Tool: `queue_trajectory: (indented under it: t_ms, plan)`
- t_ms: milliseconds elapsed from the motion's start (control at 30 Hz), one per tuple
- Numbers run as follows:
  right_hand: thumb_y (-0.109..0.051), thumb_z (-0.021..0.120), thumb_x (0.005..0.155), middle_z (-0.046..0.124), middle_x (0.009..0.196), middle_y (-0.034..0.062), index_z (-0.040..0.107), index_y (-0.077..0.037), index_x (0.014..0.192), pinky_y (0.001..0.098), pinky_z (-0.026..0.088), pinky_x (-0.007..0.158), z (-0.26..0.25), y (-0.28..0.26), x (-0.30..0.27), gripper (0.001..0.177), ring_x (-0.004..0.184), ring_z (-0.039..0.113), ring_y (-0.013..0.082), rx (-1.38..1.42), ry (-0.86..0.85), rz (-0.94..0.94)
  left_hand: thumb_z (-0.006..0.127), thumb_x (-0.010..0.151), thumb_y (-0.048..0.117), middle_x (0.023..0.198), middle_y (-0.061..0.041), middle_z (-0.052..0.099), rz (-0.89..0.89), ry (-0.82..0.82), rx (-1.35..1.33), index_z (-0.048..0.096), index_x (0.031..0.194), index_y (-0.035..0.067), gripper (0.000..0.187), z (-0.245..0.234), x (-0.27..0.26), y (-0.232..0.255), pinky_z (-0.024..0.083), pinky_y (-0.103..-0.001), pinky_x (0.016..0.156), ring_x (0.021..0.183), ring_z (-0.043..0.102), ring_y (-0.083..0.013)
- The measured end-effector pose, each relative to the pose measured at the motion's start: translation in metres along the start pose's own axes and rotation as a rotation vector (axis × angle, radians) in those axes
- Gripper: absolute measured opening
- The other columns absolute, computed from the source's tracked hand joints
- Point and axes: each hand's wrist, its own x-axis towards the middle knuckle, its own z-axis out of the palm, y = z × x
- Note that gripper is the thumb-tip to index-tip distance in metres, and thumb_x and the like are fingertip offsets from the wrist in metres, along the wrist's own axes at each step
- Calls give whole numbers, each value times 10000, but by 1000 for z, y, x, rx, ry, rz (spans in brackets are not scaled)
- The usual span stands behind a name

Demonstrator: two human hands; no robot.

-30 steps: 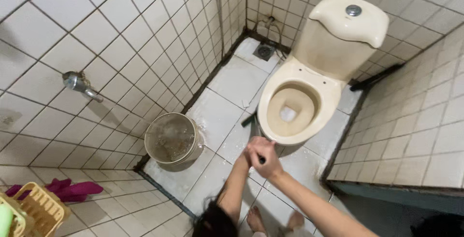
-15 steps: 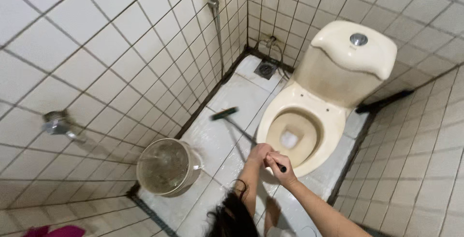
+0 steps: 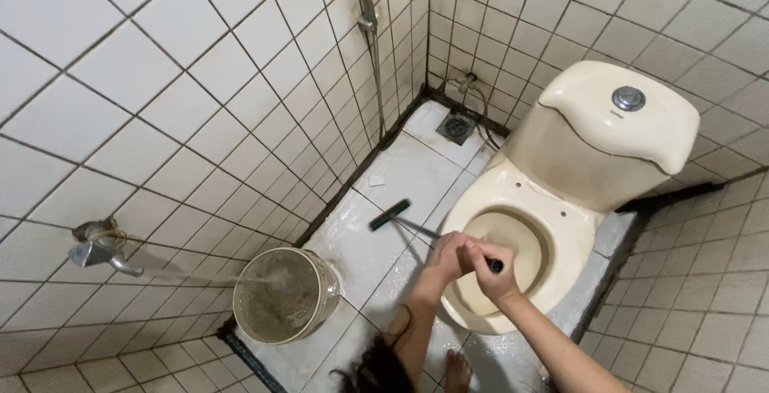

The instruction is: The person pours water from a dipper onto a floor drain and uses a squeegee to push the water into the drain.

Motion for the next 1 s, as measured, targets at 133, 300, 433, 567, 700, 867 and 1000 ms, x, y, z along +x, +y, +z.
queue_trajectory:
  t_ms: [133, 300, 433, 567, 700, 867, 1000]
  plan:
    - [-90, 572, 1002, 571, 677, 44, 599, 13, 713, 290, 490, 704, 16, 26, 17, 308, 606, 517, 128, -17, 56, 3, 598, 968, 418, 964, -197, 733, 47, -42, -15, 791, 911, 81, 392, -9, 30, -15, 543, -474, 843, 917, 688, -372]
    - [-64, 589, 923, 646, 678, 66, 600, 47, 725, 302, 503, 638, 63, 40, 22, 227, 616, 572, 142, 34, -61, -5, 517, 1027, 452, 1046, -134, 658, -140, -235, 83, 790, 948, 82, 467, -35, 43, -63, 452, -463, 948, 1043, 583, -300]
    - [-97, 613, 965, 517, 665, 65, 515, 38, 693, 324, 418, 613, 87, 39, 23, 319, 630, 497, 158, 47, -133, 57, 512, 1049, 448, 958, -182, 679, -62, -292, 159, 769, 964, 74, 462, -30, 53, -113, 518, -457, 896, 962, 655, -347]
    - [-126, 635, 967, 451, 684, 57, 470, 27, 656, 316, 396, 641, 99, 24, 30, 384, 668, 430, 173, 139, -13, 190, 580, 962, 412, 763, -127, 683, 205, -201, 308, 773, 843, 97, 388, -26, 77, -129, 506, -448, 765, 760, 644, -312]
    - [-108, 618, 971, 500, 722, 68, 465, 29, 684, 322, 406, 713, 105, -5, 46, 353, 740, 480, 183, 281, 102, 157, 539, 1079, 390, 691, -134, 658, 369, -285, 253, 729, 738, 82, 497, -55, 83, -127, 539, -446, 703, 635, 655, -298]
    - [-97, 614, 991, 507, 778, 73, 447, 15, 713, 350, 401, 872, 110, -29, 44, 343, 812, 491, 209, 318, 149, 25, 561, 1030, 303, 690, -124, 675, 566, -285, 428, 722, 817, 156, 305, -57, 80, -123, 551, -448, 747, 639, 664, -266]
    - [-103, 624, 975, 496, 766, 68, 464, 21, 710, 336, 422, 801, 117, -12, 42, 333, 798, 489, 198, 273, 104, 78, 628, 958, 350, 689, -109, 688, 424, -357, 379, 697, 742, 121, 322, -48, 87, -150, 541, -441, 776, 636, 672, -257]
